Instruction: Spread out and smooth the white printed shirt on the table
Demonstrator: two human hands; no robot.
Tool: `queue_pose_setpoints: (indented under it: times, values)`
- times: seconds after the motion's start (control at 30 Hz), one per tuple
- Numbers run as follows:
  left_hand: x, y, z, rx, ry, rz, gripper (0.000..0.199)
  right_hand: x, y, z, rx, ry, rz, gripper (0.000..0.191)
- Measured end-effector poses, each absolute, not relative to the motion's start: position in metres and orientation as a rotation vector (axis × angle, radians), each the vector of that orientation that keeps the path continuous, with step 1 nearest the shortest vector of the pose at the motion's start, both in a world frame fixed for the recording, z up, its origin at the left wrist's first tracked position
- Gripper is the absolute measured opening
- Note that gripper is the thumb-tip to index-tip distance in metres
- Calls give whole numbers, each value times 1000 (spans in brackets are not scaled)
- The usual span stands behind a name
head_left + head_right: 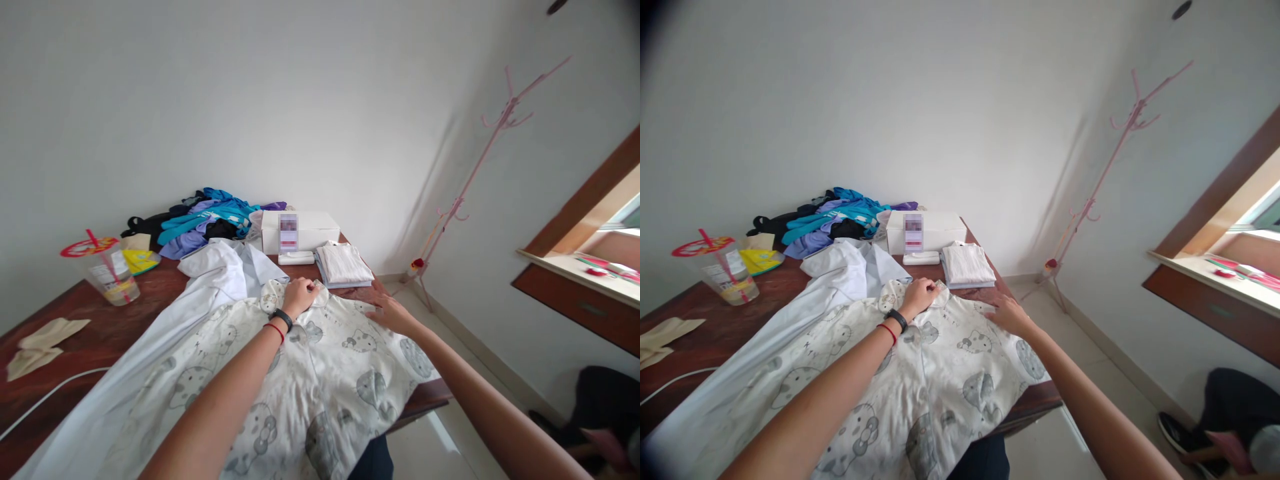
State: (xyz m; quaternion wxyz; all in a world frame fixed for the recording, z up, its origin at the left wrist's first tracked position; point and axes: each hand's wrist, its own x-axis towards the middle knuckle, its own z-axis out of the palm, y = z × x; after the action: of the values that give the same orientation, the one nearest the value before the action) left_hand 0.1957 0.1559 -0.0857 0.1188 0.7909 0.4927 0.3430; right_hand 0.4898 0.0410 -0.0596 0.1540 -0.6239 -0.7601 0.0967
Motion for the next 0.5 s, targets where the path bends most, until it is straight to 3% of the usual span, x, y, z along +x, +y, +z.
queue_pose_setpoints:
  times: [0.17,0.3,0.5]
  values:
    - [196,154,-86,2332,1456,988,22,499,35,-59,-2020,-2120,175,25]
    - [196,149,-83,2339,1462,977,20,475,23,-56,-1988,-2062,-200,42]
    - [195,145,-74,2335,1447,946,13,417,9,-75,-1789,-2364,188,62]
